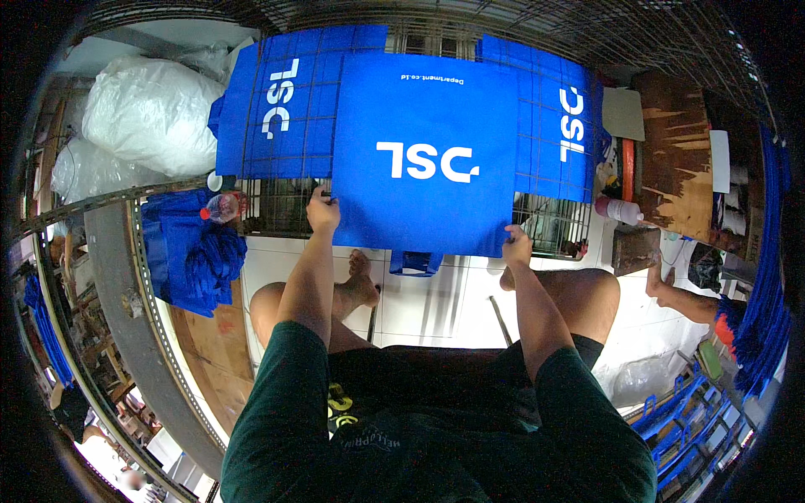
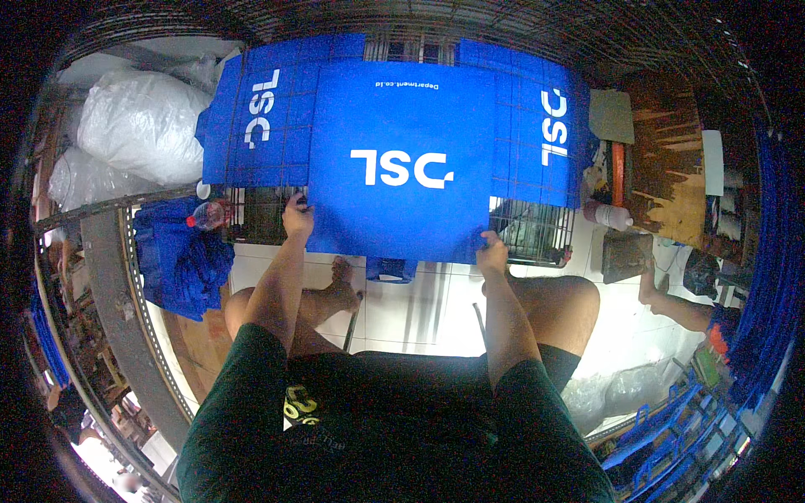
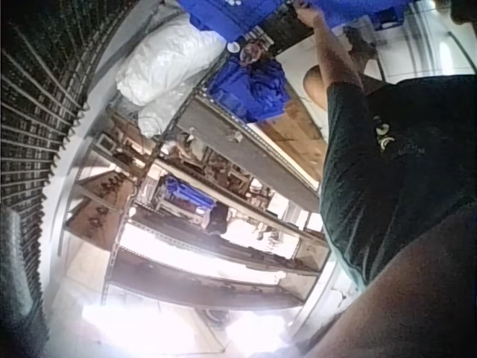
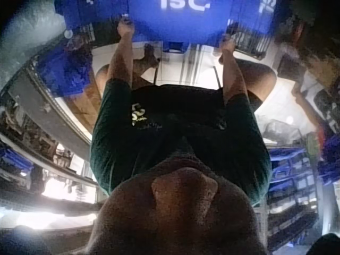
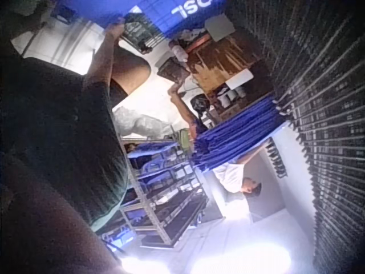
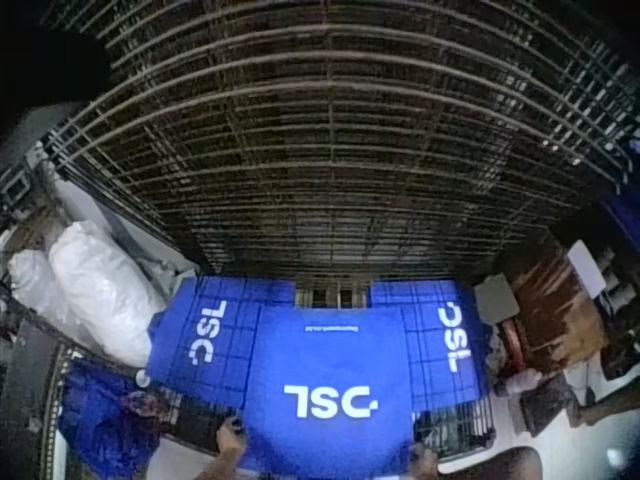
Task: The person folds blue tote bags with 'TSC' branding by hand, repeatedly unfolding and refolding each bag to align edges and creases. The person places each folded bag onto a growing stack on a wire rack. Another person is visible in the background handling similar bags.
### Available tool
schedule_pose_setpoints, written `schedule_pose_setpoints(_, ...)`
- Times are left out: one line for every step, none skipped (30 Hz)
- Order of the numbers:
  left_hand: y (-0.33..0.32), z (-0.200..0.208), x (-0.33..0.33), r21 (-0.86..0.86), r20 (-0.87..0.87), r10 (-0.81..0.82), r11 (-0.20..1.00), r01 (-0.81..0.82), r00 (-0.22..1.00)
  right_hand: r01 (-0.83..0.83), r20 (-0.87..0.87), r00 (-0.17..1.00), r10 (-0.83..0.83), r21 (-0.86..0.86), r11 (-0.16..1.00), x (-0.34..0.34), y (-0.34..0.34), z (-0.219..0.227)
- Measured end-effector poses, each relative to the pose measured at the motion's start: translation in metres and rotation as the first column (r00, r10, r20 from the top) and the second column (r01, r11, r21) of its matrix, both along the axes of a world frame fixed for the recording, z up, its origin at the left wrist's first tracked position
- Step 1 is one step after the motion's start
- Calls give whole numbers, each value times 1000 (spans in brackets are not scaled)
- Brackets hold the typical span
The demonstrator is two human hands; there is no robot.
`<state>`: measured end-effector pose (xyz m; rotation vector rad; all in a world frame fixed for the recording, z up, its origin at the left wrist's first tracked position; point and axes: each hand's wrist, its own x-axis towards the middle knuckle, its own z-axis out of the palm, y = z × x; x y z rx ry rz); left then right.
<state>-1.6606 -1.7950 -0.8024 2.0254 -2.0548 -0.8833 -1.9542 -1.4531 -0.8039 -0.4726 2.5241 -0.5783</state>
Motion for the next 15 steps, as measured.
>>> schedule_pose_setpoints(0,-3,2,13,-6,13,1000,-12,1000,-15,4,1000,15,-8,1000,0,1,1)
schedule_pose_setpoints(-1,-8,6,21,-14,28,999,-28,1000,-34,7,999,34,-21,999,-1,2,0)
schedule_pose_setpoints(-3,-13,9,29,-22,43,999,-43,999,-52,10,999,52,-34,998,-2,3,-1)
schedule_pose_setpoints(-4,-15,10,33,-19,41,999,-40,999,-44,9,999,45,-23,999,-1,3,1)
schedule_pose_setpoints(-5,-17,12,38,-16,38,999,-38,999,-37,9,999,37,-13,999,0,1,3)
schedule_pose_setpoints(-6,-19,13,43,-13,36,998,-36,999,-30,9,999,30,-3,1000,0,0,5)
schedule_pose_setpoints(-5,-17,9,31,-10,24,999,-24,1000,-26,8,1000,26,-8,1000,0,1,5)
schedule_pose_setpoints(-4,-14,6,20,-7,13,1000,-13,1000,-22,7,1000,22,-13,1000,0,1,5)
schedule_pose_setpoints(-4,-12,2,9,-3,2,1000,-2,1000,-18,6,1000,19,-17,1000,0,3,6)
schedule_pose_setpoints(-5,-14,7,-2,8,-15,1000,15,1000,-20,16,1000,20,-2,1000,0,2,4)
schedule_pose_setpoints(-6,-17,12,-13,20,-31,999,31,999,-22,25,999,22,13,1000,0,1,3)
schedule_pose_setpoints(-7,-19,16,-24,32,-46,999,47,998,-25,35,999,24,27,999,-1,1,2)
schedule_pose_setpoints(-5,-14,13,-6,33,-7,1000,7,999,-25,19,1000,24,28,999,0,0,3)
schedule_pose_setpoints(-3,-4,4,11,33,22,1000,-23,999,-14,2,1000,14,28,1000,2,2,8)
schedule_pose_setpoints(1,6,-6,27,34,51,998,-52,998,-4,-15,1000,5,27,1000,3,2,13)
